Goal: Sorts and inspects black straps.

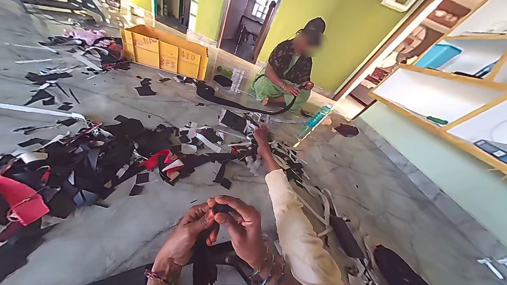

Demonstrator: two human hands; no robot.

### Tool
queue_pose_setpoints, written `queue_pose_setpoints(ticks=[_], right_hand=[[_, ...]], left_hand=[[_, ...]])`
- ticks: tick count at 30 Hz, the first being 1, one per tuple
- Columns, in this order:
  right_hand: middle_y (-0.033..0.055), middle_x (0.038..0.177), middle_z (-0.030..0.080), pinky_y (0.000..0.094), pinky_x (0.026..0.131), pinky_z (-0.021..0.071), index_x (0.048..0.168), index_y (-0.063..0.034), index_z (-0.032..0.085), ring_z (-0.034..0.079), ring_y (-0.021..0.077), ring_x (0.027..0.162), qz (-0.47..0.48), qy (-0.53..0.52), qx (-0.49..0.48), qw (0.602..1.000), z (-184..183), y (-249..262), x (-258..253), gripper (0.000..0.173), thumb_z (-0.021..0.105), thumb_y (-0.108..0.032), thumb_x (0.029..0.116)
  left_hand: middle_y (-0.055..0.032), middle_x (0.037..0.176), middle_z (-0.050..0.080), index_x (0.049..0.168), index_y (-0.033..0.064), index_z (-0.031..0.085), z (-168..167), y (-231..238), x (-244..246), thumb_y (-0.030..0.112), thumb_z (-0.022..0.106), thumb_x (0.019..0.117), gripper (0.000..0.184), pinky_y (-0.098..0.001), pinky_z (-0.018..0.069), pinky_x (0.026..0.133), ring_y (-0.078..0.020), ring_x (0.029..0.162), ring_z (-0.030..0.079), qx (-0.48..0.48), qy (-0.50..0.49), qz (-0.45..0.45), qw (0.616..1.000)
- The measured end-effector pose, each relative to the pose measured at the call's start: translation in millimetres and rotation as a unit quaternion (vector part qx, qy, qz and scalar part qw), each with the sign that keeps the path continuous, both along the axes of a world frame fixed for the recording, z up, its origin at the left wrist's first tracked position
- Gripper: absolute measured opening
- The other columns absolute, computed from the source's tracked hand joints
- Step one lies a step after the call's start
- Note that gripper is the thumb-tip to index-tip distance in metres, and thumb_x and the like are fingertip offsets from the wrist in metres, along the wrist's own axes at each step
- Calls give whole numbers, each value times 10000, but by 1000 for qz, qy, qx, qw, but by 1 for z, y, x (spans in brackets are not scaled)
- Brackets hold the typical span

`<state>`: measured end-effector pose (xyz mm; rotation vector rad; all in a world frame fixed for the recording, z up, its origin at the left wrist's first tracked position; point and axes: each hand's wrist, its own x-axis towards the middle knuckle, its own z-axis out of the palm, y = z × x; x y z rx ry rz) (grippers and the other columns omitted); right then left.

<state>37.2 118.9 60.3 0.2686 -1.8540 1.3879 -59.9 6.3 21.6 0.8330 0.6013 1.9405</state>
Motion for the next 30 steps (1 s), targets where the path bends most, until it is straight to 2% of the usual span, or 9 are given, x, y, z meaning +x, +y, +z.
queue_pose_setpoints(ticks=[5, 9, 16, 18, 20, 21, 24, 27, 30], right_hand=[[6, 1239, 716, 269, 1041, 531, 1368, -61, 592, 648, 76, 1194, 16, -11, 36, 999, 4, 3, -1, 407, 639, -215, 994], [42, 1190, 733, 245, 1013, 538, 1207, -8, 687, 661, 71, 1167, 16, -5, 38, 999, 5, 3, -1, 259, 635, -150, 997], [55, 1120, 746, 249, 965, 566, 1174, -5, 695, 689, 85, 1106, 3, -3, 11, 1000, 0, 0, 1, 230, 643, -133, 991], [59, 1119, 741, 223, 900, 585, 1183, 2, 686, 703, 66, 1037, 4, -8, 2, 1000, 0, 1, 2, 229, 636, -116, 994], [75, 1109, 739, 163, 694, 593, 1169, 38, 686, 701, 11, 845, -1, -12, -12, 1000, 1, 3, 4, 223, 648, -67, 976], [79, 1109, 742, 157, 677, 584, 1163, 50, 687, 696, 6, 837, -4, -13, -11, 1000, 1, 5, 4, 223, 651, -57, 970], [66, 1130, 750, 229, 908, 587, 1163, 32, 697, 704, 71, 1061, -2, -15, 14, 1000, 8, 14, 8, 223, 655, -73, 971], [32, 1139, 753, 267, 1013, 549, 1166, -6, 716, 685, 79, 1127, -12, -16, 24, 1000, 15, 16, 13, 226, 670, -93, 963], [5, 1111, 761, 282, 1067, 509, 1147, -32, 737, 677, 57, 1123, -71, -19, 39, 997, 16, 16, 14, 225, 684, -141, 957]], left_hand=[[81, 743, 725, 972, 228, 796, 1, 0, 0, 394, 680, 948, 204, -139, 557, 615, 25, 638, 666, 52, -23, -28, 998], [85, 739, 723, 970, 237, 796, 0, 0, -1, 396, 672, 953, 202, -139, 551, 614, 27, 637, 662, 54, -13, -28, 998], [72, 718, 721, 933, 236, 806, 1, -1, 1, 398, 704, 929, 191, -154, 556, 591, 11, 609, 661, 20, -24, -28, 999], [54, 737, 739, 920, 235, 805, 3, 0, 1, 407, 700, 932, 202, -172, 579, 607, -9, 629, 687, -4, -7, -14, 1000], [74, 801, 757, 921, 257, 801, 6, -1, 1, 433, 680, 942, 215, -169, 583, 674, 7, 706, 700, -37, 38, 21, 998], [102, 851, 764, 940, 278, 798, 7, -1, 0, 457, 663, 948, 224, -164, 577, 731, 26, 769, 700, -53, 71, 44, 995], [149, 966, 755, 1007, 299, 768, 7, -2, -3, 562, 616, 939, 312, -180, 564, 848, 42, 911, 689, -82, 140, 93, 982], [154, 1039, 745, 1070, 291, 762, 4, 0, -4, 611, 607, 920, 386, -197, 543, 916, 38, 990, 672, -80, 155, 99, 980], [118, 1105, 731, 1195, 198, 701, 8, 2, 3, 675, 698, 815, 609, -221, 546, 932, 13, 1038, 666, -65, 196, 91, 974]])
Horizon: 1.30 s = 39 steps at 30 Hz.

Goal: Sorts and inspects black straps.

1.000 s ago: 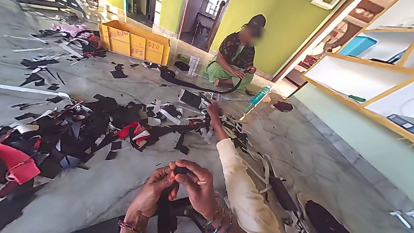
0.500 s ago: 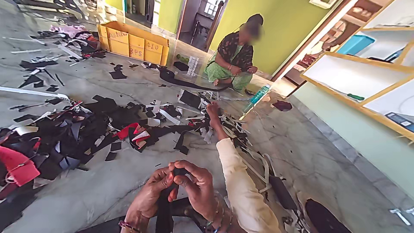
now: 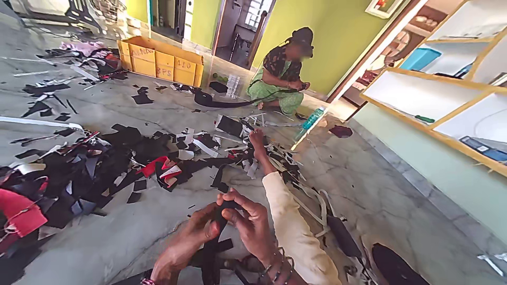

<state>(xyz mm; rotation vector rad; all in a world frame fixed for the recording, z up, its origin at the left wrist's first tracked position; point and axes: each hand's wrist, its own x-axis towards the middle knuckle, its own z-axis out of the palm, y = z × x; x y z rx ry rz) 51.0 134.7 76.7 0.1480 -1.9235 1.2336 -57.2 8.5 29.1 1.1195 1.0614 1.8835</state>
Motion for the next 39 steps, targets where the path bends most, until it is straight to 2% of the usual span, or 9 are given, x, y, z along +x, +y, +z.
queue_pose_setpoints(ticks=[3, 6, 8, 14, 18, 22, 26, 30, 39], right_hand=[[26, 1089, 770, 340, 1135, 454, 1132, 6, 743, 689, 49, 1103, -53, -6, 27, 998, 0, -4, -2, 246, 681, -129, 937], [47, 1111, 773, 400, 1198, 369, 1121, 16, 750, 681, 58, 1148, -85, -10, 68, 994, 0, -10, -4, 256, 686, -142, 929], [70, 1115, 774, 422, 1208, 342, 1108, 21, 754, 676, 91, 1180, -99, -9, 85, 991, 1, -13, -5, 264, 684, -153, 922], [63, 1122, 769, 390, 1177, 403, 1138, 23, 745, 684, 79, 1149, -77, -3, 53, 996, 3, -10, -4, 271, 671, -148, 940], [29, 1113, 759, 279, 1029, 542, 1151, 30, 723, 692, 67, 1095, -63, 9, -12, 998, 17, -2, 2, 256, 667, -125, 954], [-16, 1102, 762, 265, 933, 590, 1195, -46, 719, 714, 86, 1038, -59, 33, -46, 997, 32, 12, 12, 252, 666, -146, 970], [2, 1056, 766, 288, 909, 600, 1205, -1, 689, 723, 114, 995, -95, 55, -63, 992, 51, 34, 20, 267, 655, -138, 978], [7, 982, 761, 290, 899, 599, 1216, 50, 638, 728, 117, 949, -140, 60, -112, 982, 65, 58, 24, 268, 536, -33, 983], [29, 935, 750, 284, 822, 624, 1247, 13, 589, 745, 126, 875, -180, 80, -266, 944, 77, 92, 27, 260, 430, 16, 1040]], left_hand=[[70, 1113, 702, 1296, 35, 567, 14, 0, 7, 477, 879, 696, 807, -214, 556, 918, 13, 1028, 659, -48, 77, 13, 996], [30, 1036, 713, 1228, 17, 605, 20, 6, 17, 216, 856, 718, 602, -228, 570, 879, -5, 957, 678, -86, 100, 92, 987], [41, 939, 710, 1127, 14, 646, 21, 12, 23, 140, 782, 747, 423, -205, 570, 809, 17, 867, 674, -83, 98, 160, 979], [26, 838, 696, 1063, 12, 675, 14, 24, 28, 196, 724, 758, 360, -224, 560, 720, 3, 762, 662, -88, 122, 264, 953], [-5, 753, 662, 1010, 13, 675, 12, 30, 35, 211, 725, 754, 328, -274, 523, 622, -57, 667, 628, -97, 175, 298, 933], [-47, 743, 667, 1031, 1, 677, 8, 34, 41, 146, 708, 756, 312, -320, 519, 596, -118, 646, 636, -105, 208, 311, 921], [-110, 739, 673, 1029, -19, 684, 2, 35, 42, 110, 696, 749, 309, -442, 525, 598, -236, 657, 666, -139, 246, 316, 906], [-189, 812, 698, 1061, -45, 690, -2, 30, 34, 85, 709, 772, 318, -572, 533, 668, -370, 754, 696, -188, 282, 299, 892], [-246, 829, 692, 1010, -63, 697, -16, 13, 7, 53, 717, 798, 242, -646, 506, 692, -460, 800, 690, -281, 338, 324, 838]])
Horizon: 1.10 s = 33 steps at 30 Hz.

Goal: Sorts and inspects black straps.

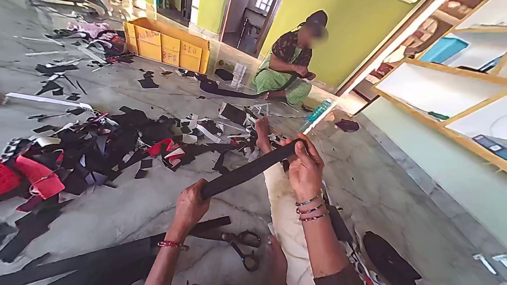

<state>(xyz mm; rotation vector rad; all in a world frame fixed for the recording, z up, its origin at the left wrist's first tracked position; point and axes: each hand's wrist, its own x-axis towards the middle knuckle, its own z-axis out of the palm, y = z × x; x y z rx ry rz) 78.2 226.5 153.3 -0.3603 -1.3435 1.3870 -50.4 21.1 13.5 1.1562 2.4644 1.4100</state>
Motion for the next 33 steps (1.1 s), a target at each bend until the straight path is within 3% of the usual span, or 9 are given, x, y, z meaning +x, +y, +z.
queue_pose_setpoints(ticks=[2, 4, 6, 8, 11, 15, 19, 25, 33], right_hand=[[23, 923, 750, 284, 816, 624, 1237, 17, 598, 743, 124, 867, -5, -2, 7, 1000, -2, 1, 0, 257, 448, 27, 1029], [18, 934, 750, 280, 839, 602, 1220, 25, 619, 727, 115, 900, -9, -25, 64, 998, -9, 1, 1, 260, 485, 13, 997], [30, 974, 755, 286, 897, 591, 1219, 65, 634, 720, 113, 947, -14, -55, 147, 987, -18, -2, 1, 274, 547, -5, 969], [76, 1089, 737, 255, 936, 581, 1229, 132, 623, 704, 85, 1017, -26, -85, 239, 967, -27, -8, 0, 317, 614, -27, 955], [201, 1182, 712, 214, 978, 546, 1202, 202, 621, 689, 77, 1104, -59, -103, 336, 934, -39, -15, -4, 369, 656, -45, 931], [224, 1172, 713, 221, 974, 549, 1262, 232, 562, 700, 91, 1088, -62, -100, 363, 924, -49, -18, -9, 454, 672, -48, 923], [201, 1136, 721, 215, 941, 568, 1322, 259, 477, 710, 59, 1031, -63, -99, 370, 922, -51, -19, -11, 531, 674, -35, 925], [168, 1106, 753, 329, 1083, 497, 1147, 113, 712, 707, 141, 1100, -107, -130, 420, 892, -56, -15, -9, 317, 676, -125, 940], [71, 1105, 763, 341, 1135, 460, 1120, 66, 720, 685, 73, 1128, -29, -126, 383, 915, -60, -30, -9, 273, 647, -143, 960]], left_hand=[[-230, 831, 690, 1066, -50, 695, -5, -3, -7, 79, 712, 834, 266, -640, 505, 714, -444, 798, 682, -39, -19, -18, 999], [-221, 958, 703, 1179, -38, 680, -10, -6, -16, 60, 684, 845, 348, -622, 506, 826, -426, 926, 677, -69, -42, -59, 995], [-241, 1100, 699, 1193, -44, 688, -15, -7, -20, 7, 682, 798, 398, -619, 476, 942, -446, 1078, 644, -47, -49, -72, 995], [-252, 1168, 685, 1175, -37, 703, -16, -10, -22, -10, 689, 776, 400, -627, 457, 977, -466, 1144, 614, -10, -50, -62, 997], [-256, 1167, 680, 1146, -30, 714, -18, -11, -24, -2, 688, 771, 377, -629, 465, 951, -468, 1130, 616, 29, -43, -41, 998], [-261, 1138, 687, 1117, -42, 720, -21, -10, -27, -3, 680, 774, 347, -621, 473, 942, -467, 1104, 629, 46, -33, -34, 998], [-256, 1130, 691, 1117, -41, 721, -19, -8, -28, -1, 673, 780, 342, -617, 478, 938, -460, 1094, 636, 44, -34, -34, 998], [-247, 1098, 703, 1101, -39, 725, -22, -6, -28, 10, 668, 780, 330, -619, 497, 903, -449, 1057, 657, 44, -24, -33, 998], [-220, 1107, 710, 1108, -36, 720, -17, -3, -23, 64, 665, 806, 323, -576, 523, 880, -393, 1048, 675, 114, -61, -61, 990]])
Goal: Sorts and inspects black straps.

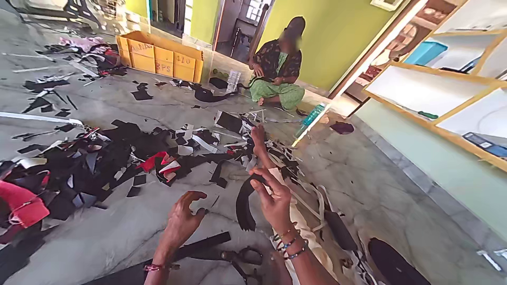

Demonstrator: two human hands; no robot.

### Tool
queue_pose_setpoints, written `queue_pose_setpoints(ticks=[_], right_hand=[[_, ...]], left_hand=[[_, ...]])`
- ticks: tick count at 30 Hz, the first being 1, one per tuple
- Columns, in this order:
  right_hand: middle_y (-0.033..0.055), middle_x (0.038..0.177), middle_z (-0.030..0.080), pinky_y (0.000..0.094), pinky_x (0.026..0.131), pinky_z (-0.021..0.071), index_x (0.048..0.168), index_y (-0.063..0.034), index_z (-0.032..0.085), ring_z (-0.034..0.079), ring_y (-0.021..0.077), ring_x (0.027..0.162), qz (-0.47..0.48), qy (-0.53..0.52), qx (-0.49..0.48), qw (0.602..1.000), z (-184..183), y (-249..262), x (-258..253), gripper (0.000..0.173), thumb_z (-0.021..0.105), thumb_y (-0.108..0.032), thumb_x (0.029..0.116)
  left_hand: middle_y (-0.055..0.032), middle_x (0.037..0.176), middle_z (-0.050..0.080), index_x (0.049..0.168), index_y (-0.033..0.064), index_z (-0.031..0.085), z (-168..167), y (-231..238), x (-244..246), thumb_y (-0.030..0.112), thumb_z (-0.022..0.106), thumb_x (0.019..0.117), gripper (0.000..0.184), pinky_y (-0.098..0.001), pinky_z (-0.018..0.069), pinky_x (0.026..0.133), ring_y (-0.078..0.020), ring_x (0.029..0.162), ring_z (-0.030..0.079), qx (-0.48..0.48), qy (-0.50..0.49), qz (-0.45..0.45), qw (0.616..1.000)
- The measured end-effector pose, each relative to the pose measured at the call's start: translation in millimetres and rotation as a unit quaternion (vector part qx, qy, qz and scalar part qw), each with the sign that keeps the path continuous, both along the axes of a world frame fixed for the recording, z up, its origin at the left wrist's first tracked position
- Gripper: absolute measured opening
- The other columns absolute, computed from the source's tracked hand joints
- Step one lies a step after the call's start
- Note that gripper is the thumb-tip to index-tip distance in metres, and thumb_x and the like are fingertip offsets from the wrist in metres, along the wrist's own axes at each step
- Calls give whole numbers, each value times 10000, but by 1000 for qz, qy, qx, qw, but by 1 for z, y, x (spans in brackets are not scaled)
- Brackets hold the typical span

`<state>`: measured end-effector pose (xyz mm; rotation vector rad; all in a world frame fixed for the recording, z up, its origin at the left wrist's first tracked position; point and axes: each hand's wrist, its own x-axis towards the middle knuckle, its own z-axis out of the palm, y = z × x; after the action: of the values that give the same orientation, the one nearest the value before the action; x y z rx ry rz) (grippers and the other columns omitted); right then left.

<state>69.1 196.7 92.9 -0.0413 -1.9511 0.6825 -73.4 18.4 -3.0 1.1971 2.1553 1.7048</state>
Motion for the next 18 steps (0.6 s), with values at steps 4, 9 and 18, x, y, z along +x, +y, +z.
queue_pose_setpoints(ticks=[4, 9, 18], right_hand=[[93, 1097, 762, 243, 1007, 544, 1104, 112, 706, 702, 61, 1077, 31, 16, -44, 998, 1, -4, -2, 266, 672, -83, 927], [81, 1063, 757, 218, 919, 586, 1145, 153, 660, 714, 52, 1011, 44, 19, -96, 994, 2, 1, -6, 282, 655, -25, 927], [137, 1082, 744, 213, 915, 577, 1146, 151, 672, 710, 60, 1011, 21, -23, -56, 998, 5, 2, -15, 291, 656, -50, 936]], left_hand=[[-207, 1120, 709, 1123, -26, 720, 0, 1, 2, 85, 670, 821, 325, -551, 520, 904, -361, 1047, 674, -4, -14, -17, 1000], [-210, 1046, 716, 1074, -62, 710, 1, 0, 2, 48, 654, 829, 274, -506, 547, 864, -332, 972, 694, 16, -31, -11, 999], [-154, 1098, 719, 1081, -2, 725, 7, 4, 5, 261, 660, 874, 342, -435, 534, 881, -254, 1014, 680, 74, -40, 25, 996]])
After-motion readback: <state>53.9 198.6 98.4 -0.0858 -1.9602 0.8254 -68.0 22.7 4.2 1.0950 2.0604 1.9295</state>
